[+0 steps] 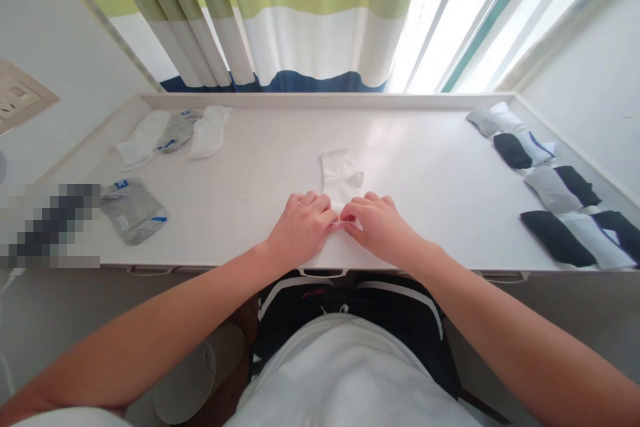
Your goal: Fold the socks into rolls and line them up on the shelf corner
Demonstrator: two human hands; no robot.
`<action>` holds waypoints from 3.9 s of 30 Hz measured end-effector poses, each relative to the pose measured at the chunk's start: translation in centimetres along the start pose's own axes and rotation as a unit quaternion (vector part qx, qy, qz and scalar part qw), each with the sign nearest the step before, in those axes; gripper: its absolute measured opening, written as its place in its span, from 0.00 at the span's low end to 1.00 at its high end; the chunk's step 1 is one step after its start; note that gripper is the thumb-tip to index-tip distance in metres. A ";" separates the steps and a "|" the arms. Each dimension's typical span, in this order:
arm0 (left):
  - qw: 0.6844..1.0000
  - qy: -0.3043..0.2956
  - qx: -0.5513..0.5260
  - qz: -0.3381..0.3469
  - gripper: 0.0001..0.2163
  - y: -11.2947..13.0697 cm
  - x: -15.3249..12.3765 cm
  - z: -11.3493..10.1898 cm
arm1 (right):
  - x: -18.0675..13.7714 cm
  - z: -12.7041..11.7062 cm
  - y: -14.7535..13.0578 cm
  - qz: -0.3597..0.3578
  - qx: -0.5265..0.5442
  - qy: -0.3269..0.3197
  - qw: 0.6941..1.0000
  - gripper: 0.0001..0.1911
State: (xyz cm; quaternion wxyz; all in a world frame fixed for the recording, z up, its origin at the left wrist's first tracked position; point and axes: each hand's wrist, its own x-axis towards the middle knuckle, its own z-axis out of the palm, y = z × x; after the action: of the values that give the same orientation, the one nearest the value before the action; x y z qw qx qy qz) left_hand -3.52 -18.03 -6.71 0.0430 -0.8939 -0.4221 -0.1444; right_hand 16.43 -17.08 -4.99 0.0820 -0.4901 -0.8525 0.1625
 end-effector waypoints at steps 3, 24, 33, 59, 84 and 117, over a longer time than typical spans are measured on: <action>0.999 -0.008 -0.027 -0.030 0.08 0.1 0.2 0.1 | -0.8 0.4 0.1 -0.035 -0.053 0.039 0.997 0.04; 1.000 0.007 0.011 -0.009 0.07 -0.1 0.2 -0.2 | 0.1 -0.2 0.3 -0.012 -0.016 0.001 1.000 0.11; 0.997 -0.037 -0.024 -0.056 0.10 0.0 1.2 -0.4 | -0.5 0.8 0.7 -0.070 -0.123 0.064 0.988 0.06; 0.998 -0.037 -0.012 -0.058 0.08 -0.5 1.7 -0.2 | -0.2 0.8 0.8 -0.048 -0.126 0.072 0.988 0.09; 0.992 -0.074 -0.057 -0.087 0.06 -1.7 2.0 -0.4 | 0.2 -0.1 0.9 -0.041 -0.109 0.052 0.992 0.08; 0.985 0.028 -0.041 -0.166 0.01 -1.6 -0.7 -1.8 | 1.5 -0.6 0.8 -0.021 -0.054 0.014 0.998 0.12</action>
State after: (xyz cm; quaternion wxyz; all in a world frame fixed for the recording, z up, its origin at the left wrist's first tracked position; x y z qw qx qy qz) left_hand -5.58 -17.92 -5.24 -0.0063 -0.8080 -0.5570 -0.1916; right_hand 16.48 -15.35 -4.74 0.0709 -0.4781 -0.8688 0.1074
